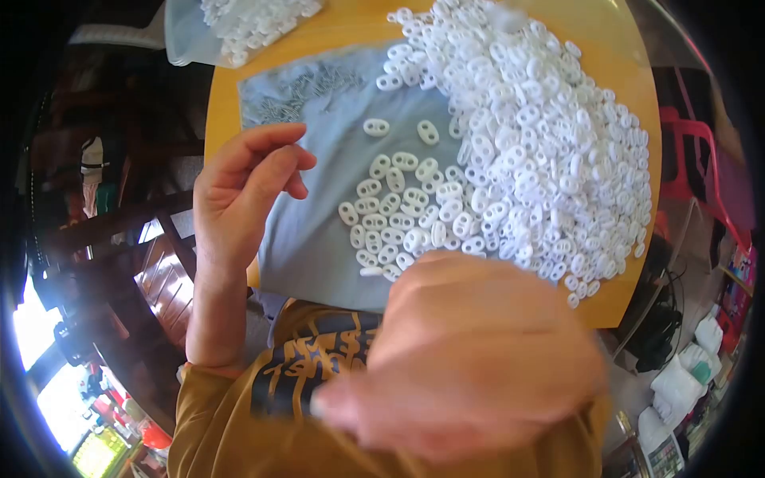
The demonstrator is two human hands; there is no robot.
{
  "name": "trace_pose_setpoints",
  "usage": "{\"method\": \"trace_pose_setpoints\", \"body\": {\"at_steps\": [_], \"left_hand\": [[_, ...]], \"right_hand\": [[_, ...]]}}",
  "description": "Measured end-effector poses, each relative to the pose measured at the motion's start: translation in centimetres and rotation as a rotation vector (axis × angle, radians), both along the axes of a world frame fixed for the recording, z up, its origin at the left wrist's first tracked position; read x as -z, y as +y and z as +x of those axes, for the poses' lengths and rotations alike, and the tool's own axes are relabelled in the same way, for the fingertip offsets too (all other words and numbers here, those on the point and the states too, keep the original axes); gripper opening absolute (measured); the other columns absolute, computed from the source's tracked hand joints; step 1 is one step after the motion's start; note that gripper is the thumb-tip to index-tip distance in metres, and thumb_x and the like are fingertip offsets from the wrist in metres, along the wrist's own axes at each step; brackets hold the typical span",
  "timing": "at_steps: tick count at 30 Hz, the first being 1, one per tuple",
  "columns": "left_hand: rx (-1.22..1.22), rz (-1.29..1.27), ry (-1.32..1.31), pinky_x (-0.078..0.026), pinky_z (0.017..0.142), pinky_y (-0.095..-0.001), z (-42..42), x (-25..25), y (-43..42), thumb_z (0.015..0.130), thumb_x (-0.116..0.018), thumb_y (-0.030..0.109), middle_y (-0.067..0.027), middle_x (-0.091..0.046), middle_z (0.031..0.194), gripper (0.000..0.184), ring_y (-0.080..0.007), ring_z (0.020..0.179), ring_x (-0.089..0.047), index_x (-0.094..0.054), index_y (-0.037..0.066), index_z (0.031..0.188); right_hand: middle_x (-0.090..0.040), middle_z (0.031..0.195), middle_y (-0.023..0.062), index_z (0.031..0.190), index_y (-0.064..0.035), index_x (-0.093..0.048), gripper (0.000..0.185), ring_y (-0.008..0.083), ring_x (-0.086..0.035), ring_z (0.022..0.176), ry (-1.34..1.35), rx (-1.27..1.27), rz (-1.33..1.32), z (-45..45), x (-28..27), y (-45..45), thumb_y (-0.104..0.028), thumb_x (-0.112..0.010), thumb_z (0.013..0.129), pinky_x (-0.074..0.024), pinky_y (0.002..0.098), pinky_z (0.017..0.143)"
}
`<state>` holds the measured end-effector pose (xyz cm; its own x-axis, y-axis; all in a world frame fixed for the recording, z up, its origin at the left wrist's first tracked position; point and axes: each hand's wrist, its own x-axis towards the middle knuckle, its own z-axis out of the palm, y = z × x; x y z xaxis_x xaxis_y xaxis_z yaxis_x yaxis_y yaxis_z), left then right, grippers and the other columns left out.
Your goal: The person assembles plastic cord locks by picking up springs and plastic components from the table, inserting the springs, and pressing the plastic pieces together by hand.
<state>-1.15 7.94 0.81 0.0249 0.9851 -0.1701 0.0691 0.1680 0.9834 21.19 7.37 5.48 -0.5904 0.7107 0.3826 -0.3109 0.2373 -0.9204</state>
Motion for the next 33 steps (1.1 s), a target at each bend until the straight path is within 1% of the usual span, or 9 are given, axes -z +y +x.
{"method": "trace_pose_setpoints", "body": {"at_steps": [2,5,8,10,11,13,14,18,33], "left_hand": [[-0.013,-0.020,0.050,-0.047,0.065,-0.0203,0.1,0.2,-0.8,0.089,-0.056,0.004,-0.0063,-0.063,0.087,0.021,-0.0073,0.071,-0.056,-0.059,-0.003,0.108],[-0.053,-0.095,0.009,-0.047,0.065,-0.0201,0.3,0.7,-1.9,0.089,-0.055,0.002,-0.0073,-0.063,0.087,0.021,-0.0077,0.072,-0.057,-0.059,-0.004,0.108],[-0.079,0.030,0.031,-0.047,0.063,-0.0206,0.1,0.5,-2.7,0.088,-0.055,0.001,-0.0086,-0.063,0.086,0.021,-0.0082,0.070,-0.057,-0.058,-0.004,0.108],[-0.185,0.179,0.038,-0.048,0.060,-0.0216,0.3,-0.9,-2.8,0.088,-0.053,-0.003,-0.0111,-0.064,0.081,0.020,-0.0106,0.064,-0.058,-0.058,-0.004,0.107],[-0.188,0.303,0.008,-0.047,0.058,-0.0218,-0.1,-1.7,-2.8,0.087,-0.055,0.000,-0.0125,-0.064,0.079,0.028,-0.0114,0.060,-0.056,-0.052,-0.004,0.114],[-0.294,0.594,0.205,-0.039,0.055,-0.0242,0.5,-4.3,-2.9,0.082,-0.049,0.003,-0.0057,-0.049,0.070,0.042,-0.0103,0.054,-0.043,-0.046,-0.005,0.123],[-0.314,0.740,0.218,-0.039,0.055,-0.0243,0.5,-5.3,-2.9,0.082,-0.049,0.003,-0.0058,-0.049,0.070,0.042,-0.0104,0.054,-0.043,-0.046,-0.005,0.123],[-0.238,0.996,0.055,-0.039,0.055,-0.0245,-0.6,-7.1,-3.7,0.082,-0.049,0.003,-0.0059,-0.050,0.070,0.041,-0.0106,0.055,-0.043,-0.046,-0.005,0.123],[-0.212,1.155,-0.088,-0.039,0.057,-0.0253,-2.1,-8.2,-5.4,0.082,-0.048,0.004,-0.0065,-0.050,0.072,0.039,-0.0116,0.057,-0.044,-0.047,-0.005,0.121]], "right_hand": [[-0.063,0.075,0.0008,0.075,-0.0089,-0.065,0.013,0.0146,-0.057,0.065,0.045,0.005,-0.112,0.7,-1.7,0.4,-0.002,-0.072,0.067,-0.0447,0.0275,0.058],[-0.062,0.075,-0.0002,0.069,-0.0119,-0.062,0.013,0.0137,-0.057,0.065,0.032,-0.123,-0.196,1.8,-3.3,1.3,-0.004,-0.072,0.068,-0.0447,0.0262,0.060],[-0.062,0.075,-0.0004,0.068,-0.0122,-0.061,0.013,0.0137,-0.056,0.065,0.045,-0.222,-0.159,2.0,-3.2,1.8,-0.005,-0.071,0.069,-0.0445,0.0262,0.060],[-0.062,0.076,-0.0003,0.069,-0.0122,-0.061,0.013,0.0139,-0.056,0.066,0.067,-0.235,-0.116,1.9,-3.3,1.5,-0.005,-0.071,0.069,-0.0444,0.0265,0.061],[-0.062,0.076,-0.0003,0.069,-0.0123,-0.061,0.012,0.0140,-0.056,0.066,0.080,-0.237,-0.092,1.8,-3.3,1.3,-0.005,-0.071,0.069,-0.0443,0.0266,0.061],[-0.062,0.076,-0.0002,0.070,-0.0123,-0.061,0.012,0.0142,-0.056,0.066,0.108,-0.239,-0.043,1.5,-3.3,0.9,-0.006,-0.071,0.069,-0.0442,0.0268,0.061],[-0.062,0.077,-0.0001,0.070,-0.0123,-0.061,0.012,0.0143,-0.056,0.067,0.121,-0.239,-0.014,1.4,-3.2,0.7,-0.006,-0.071,0.069,-0.0442,0.0270,0.061],[-0.062,0.078,0.0001,0.071,-0.0124,-0.060,0.012,0.0146,-0.056,0.067,0.188,-0.240,0.095,1.2,-3.5,-0.5,-0.007,-0.070,0.070,-0.0440,0.0274,0.062],[-0.061,0.081,0.0010,0.076,-0.0127,-0.059,0.011,0.0160,-0.056,0.070,0.218,-0.208,0.289,0.5,-4.9,-2.0,-0.010,-0.068,0.071,-0.0432,0.0292,0.064]]}}
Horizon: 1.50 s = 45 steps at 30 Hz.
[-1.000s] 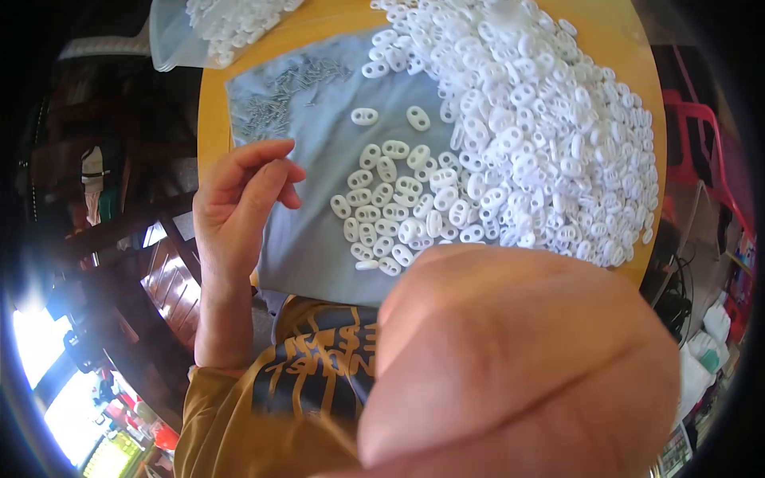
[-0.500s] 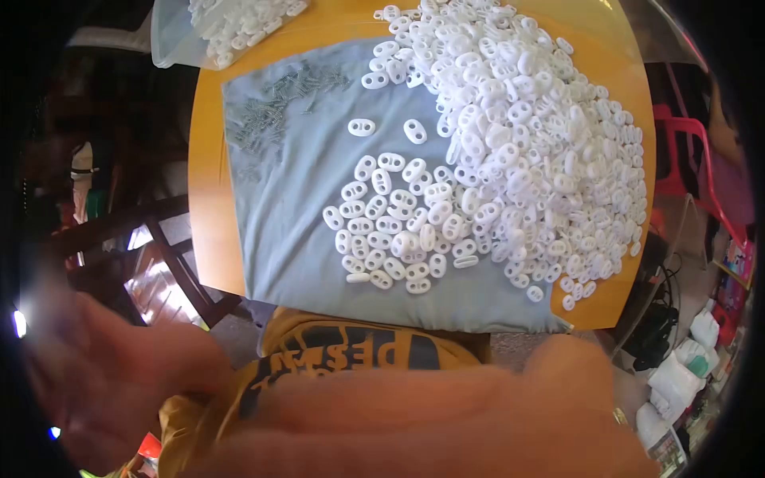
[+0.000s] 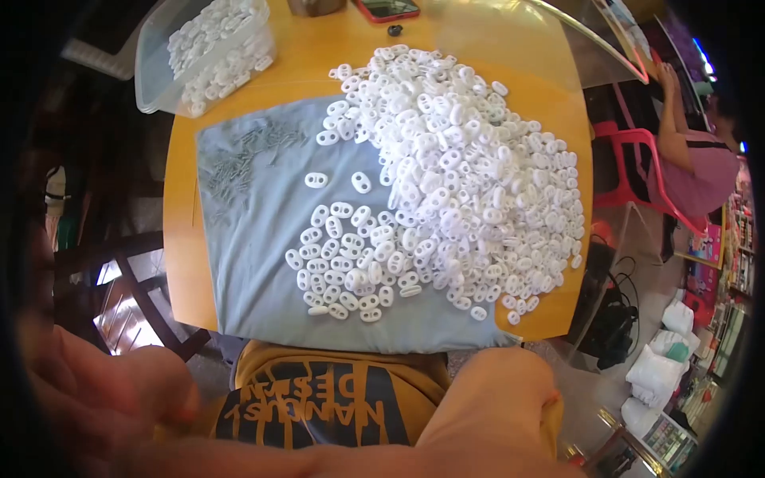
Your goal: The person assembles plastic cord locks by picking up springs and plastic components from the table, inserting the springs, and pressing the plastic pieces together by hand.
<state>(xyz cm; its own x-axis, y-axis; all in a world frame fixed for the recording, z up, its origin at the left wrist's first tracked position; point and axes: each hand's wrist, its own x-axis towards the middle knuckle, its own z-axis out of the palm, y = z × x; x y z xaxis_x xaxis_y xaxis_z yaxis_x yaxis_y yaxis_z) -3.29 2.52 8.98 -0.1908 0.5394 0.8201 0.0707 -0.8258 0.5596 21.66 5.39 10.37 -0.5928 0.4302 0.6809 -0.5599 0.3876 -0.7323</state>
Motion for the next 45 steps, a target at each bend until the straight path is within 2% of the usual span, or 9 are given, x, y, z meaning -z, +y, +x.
{"method": "trace_pose_setpoints", "body": {"at_steps": [19,45], "left_hand": [[0.003,0.086,-0.032,-0.040,0.059,-0.0263,-1.4,-1.2,-0.6,0.083,-0.048,0.005,-0.0072,-0.051,0.074,0.037,-0.0128,0.060,-0.045,-0.048,-0.004,0.118],[-0.012,0.075,-0.041,-0.041,0.061,-0.0277,-1.1,-0.9,0.0,0.083,-0.048,0.006,-0.0081,-0.053,0.077,0.034,-0.0144,0.063,-0.047,-0.049,-0.004,0.115]], "right_hand": [[-0.060,0.086,0.0021,0.082,-0.0132,-0.057,0.013,0.0177,-0.056,0.074,0.060,0.039,0.053,-0.2,-1.1,-1.0,-0.015,-0.066,0.073,-0.0423,0.0315,0.067],[-0.059,0.092,0.0037,0.089,-0.0137,-0.055,0.018,0.0200,-0.055,0.079,0.062,0.056,0.132,-0.6,-1.4,-0.7,-0.021,-0.063,0.075,-0.0410,0.0346,0.071]]}}
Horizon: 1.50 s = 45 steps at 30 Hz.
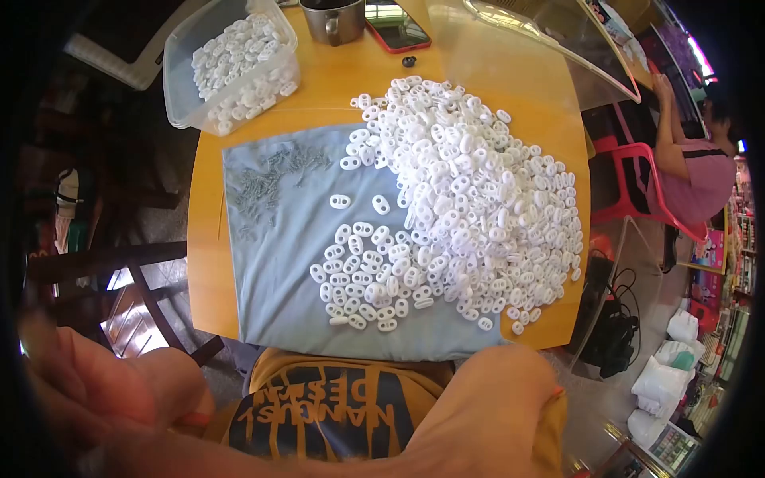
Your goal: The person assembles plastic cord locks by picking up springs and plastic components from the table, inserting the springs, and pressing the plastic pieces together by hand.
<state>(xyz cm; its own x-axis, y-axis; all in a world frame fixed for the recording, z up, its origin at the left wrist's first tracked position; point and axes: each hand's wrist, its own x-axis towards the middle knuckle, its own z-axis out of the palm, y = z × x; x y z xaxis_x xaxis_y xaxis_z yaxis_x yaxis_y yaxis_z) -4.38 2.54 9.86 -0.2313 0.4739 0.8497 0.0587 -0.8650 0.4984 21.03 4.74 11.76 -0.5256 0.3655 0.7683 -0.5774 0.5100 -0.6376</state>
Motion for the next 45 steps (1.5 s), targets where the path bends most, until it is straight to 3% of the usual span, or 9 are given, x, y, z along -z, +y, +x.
{"method": "trace_pose_setpoints", "body": {"at_steps": [45], "left_hand": [[-0.043,0.022,-0.028,-0.042,0.066,-0.0300,-2.5,-0.3,-0.3,0.084,-0.047,0.008,-0.0098,-0.055,0.082,0.029,-0.0173,0.069,-0.050,-0.052,-0.003,0.110]], "right_hand": [[-0.057,0.102,0.0063,0.103,-0.0147,-0.051,0.030,0.0240,-0.054,0.087,0.026,0.025,0.064,-2.8,-0.9,0.0,-0.032,-0.057,0.079,-0.0387,0.0400,0.077]]}}
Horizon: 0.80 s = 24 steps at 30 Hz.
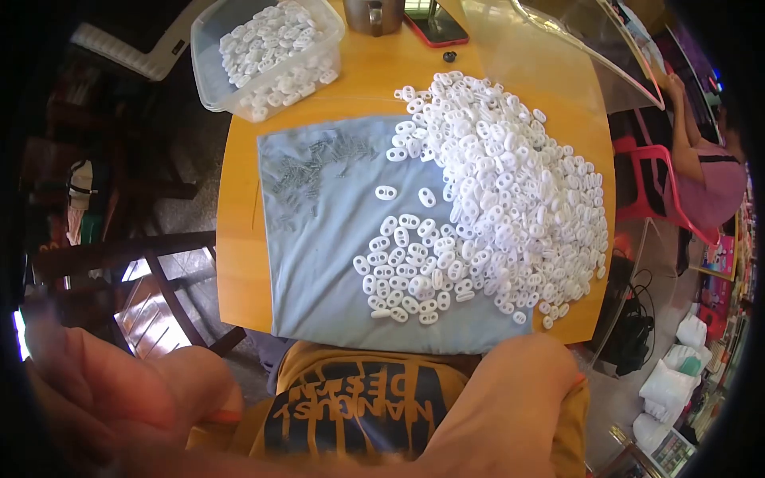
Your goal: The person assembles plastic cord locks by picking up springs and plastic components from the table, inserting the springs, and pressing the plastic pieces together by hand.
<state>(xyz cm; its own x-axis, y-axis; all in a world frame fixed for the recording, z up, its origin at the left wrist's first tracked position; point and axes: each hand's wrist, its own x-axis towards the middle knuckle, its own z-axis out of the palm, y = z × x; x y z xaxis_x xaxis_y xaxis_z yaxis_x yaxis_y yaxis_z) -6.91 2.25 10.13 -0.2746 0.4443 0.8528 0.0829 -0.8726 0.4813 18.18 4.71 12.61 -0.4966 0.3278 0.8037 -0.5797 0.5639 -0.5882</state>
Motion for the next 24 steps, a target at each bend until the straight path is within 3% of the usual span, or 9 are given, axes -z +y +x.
{"method": "trace_pose_setpoints", "body": {"at_steps": [24], "left_hand": [[-0.088,0.091,-0.057,-0.043,0.069,-0.0313,-2.0,-0.6,-1.1,0.084,-0.047,0.009,-0.0106,-0.057,0.084,0.026,-0.0188,0.073,-0.051,-0.053,-0.003,0.107]], "right_hand": [[-0.056,0.108,0.0077,0.110,-0.0152,-0.049,0.037,0.0262,-0.054,0.092,-0.004,-0.032,0.111,-1.9,-1.6,0.5,-0.037,-0.054,0.081,-0.0375,0.0429,0.081]]}}
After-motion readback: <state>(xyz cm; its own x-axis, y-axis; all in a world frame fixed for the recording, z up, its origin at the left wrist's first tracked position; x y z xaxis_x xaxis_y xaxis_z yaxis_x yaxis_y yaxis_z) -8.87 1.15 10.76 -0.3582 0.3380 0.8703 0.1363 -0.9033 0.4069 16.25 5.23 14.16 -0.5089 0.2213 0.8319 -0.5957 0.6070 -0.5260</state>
